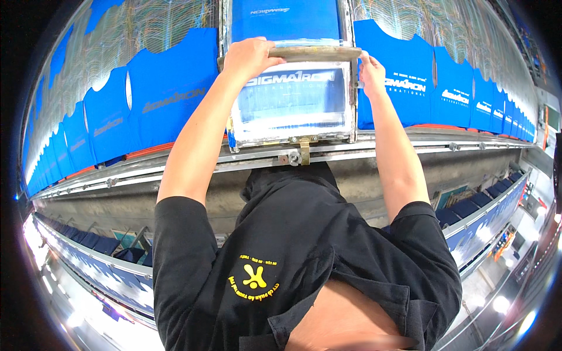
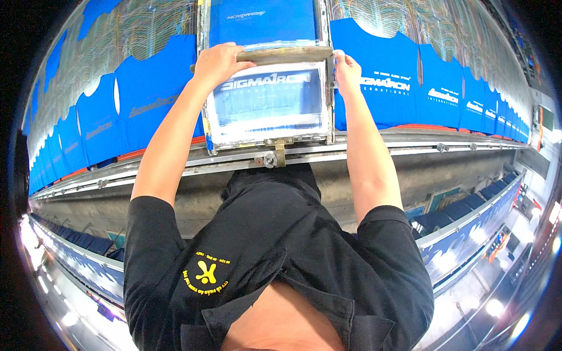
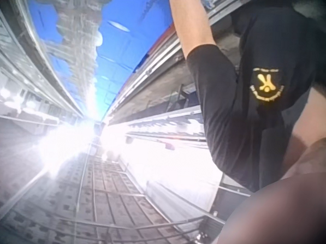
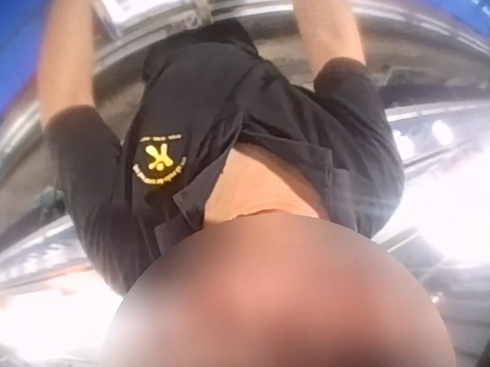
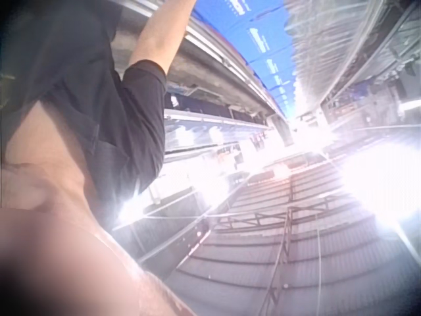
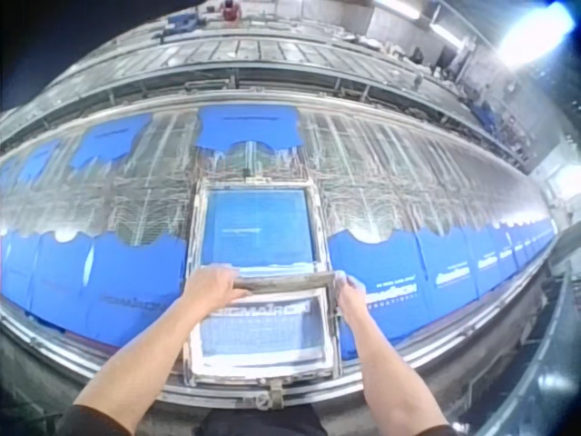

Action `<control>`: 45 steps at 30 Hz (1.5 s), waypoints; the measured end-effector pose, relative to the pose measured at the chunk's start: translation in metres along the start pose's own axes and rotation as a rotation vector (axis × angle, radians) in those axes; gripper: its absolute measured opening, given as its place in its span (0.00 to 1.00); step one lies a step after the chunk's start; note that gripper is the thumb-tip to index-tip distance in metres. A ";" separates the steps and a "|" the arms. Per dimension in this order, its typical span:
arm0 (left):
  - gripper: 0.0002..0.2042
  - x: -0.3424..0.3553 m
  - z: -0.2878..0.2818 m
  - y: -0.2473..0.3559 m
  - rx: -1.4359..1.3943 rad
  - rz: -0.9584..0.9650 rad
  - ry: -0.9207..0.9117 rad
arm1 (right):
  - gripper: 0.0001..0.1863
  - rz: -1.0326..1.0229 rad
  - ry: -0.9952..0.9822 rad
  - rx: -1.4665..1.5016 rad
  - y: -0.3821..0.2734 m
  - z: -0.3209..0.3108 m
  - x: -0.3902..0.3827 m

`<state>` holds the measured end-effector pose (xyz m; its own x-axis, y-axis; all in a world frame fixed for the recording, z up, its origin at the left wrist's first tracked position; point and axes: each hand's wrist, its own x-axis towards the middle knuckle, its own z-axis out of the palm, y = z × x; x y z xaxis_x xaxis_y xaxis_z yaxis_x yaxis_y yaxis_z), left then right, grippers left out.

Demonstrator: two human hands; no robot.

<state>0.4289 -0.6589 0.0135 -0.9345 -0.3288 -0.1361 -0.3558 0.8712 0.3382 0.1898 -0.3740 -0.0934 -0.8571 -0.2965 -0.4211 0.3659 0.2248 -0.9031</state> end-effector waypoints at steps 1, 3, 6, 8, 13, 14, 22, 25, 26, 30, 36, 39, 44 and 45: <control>0.23 0.002 0.004 -0.002 -0.020 0.015 0.052 | 0.17 -0.004 0.024 0.009 -0.003 0.003 -0.002; 0.14 -0.001 0.007 0.002 -0.072 -0.003 0.081 | 0.16 -0.013 0.076 0.027 -0.006 0.005 -0.007; 0.16 -0.015 0.029 0.006 -0.180 0.052 0.090 | 0.17 -0.059 0.099 0.017 -0.011 0.009 -0.012; 0.23 -0.036 0.044 0.015 -0.110 0.101 0.138 | 0.18 -0.075 0.062 0.049 -0.012 0.005 -0.015; 0.27 -0.117 0.079 0.052 -0.089 0.080 0.158 | 0.19 -0.115 0.084 -0.018 -0.015 0.000 -0.019; 0.27 -0.137 0.090 0.059 -0.075 0.092 0.172 | 0.19 -0.120 0.085 -0.018 -0.017 -0.001 -0.021; 0.32 -0.242 0.119 0.111 -0.126 0.106 0.188 | 0.15 -0.171 0.061 0.063 -0.017 -0.002 -0.024; 0.26 -0.250 0.096 0.119 -0.140 0.166 0.155 | 0.14 -0.169 0.013 0.066 -0.018 -0.010 -0.023; 0.23 -0.249 0.085 0.117 -0.145 0.178 0.153 | 0.15 -0.153 0.014 0.067 -0.020 -0.008 -0.027; 0.16 -0.234 0.030 0.113 -0.217 0.173 0.098 | 0.17 -0.132 0.006 0.124 -0.027 -0.006 -0.033; 0.24 -0.188 -0.008 0.109 -0.362 -0.066 0.300 | 0.26 -0.451 0.127 0.121 -0.049 -0.032 -0.026; 0.35 -0.161 -0.001 0.090 -0.471 -0.251 0.476 | 0.25 -0.373 0.136 0.056 -0.093 -0.080 -0.045; 0.43 -0.094 0.063 0.081 -1.242 -0.317 0.239 | 0.15 -0.389 0.283 -0.023 -0.155 -0.187 -0.103; 0.44 -0.079 0.077 0.098 -1.391 -0.329 0.200 | 0.14 -0.374 0.334 0.024 -0.157 -0.211 -0.115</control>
<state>0.4680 -0.5192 -0.0140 -0.7540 -0.5874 -0.2942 -0.1611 -0.2688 0.9496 0.1543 -0.1791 0.1146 -0.9990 -0.0385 -0.0222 0.0167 0.1373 -0.9904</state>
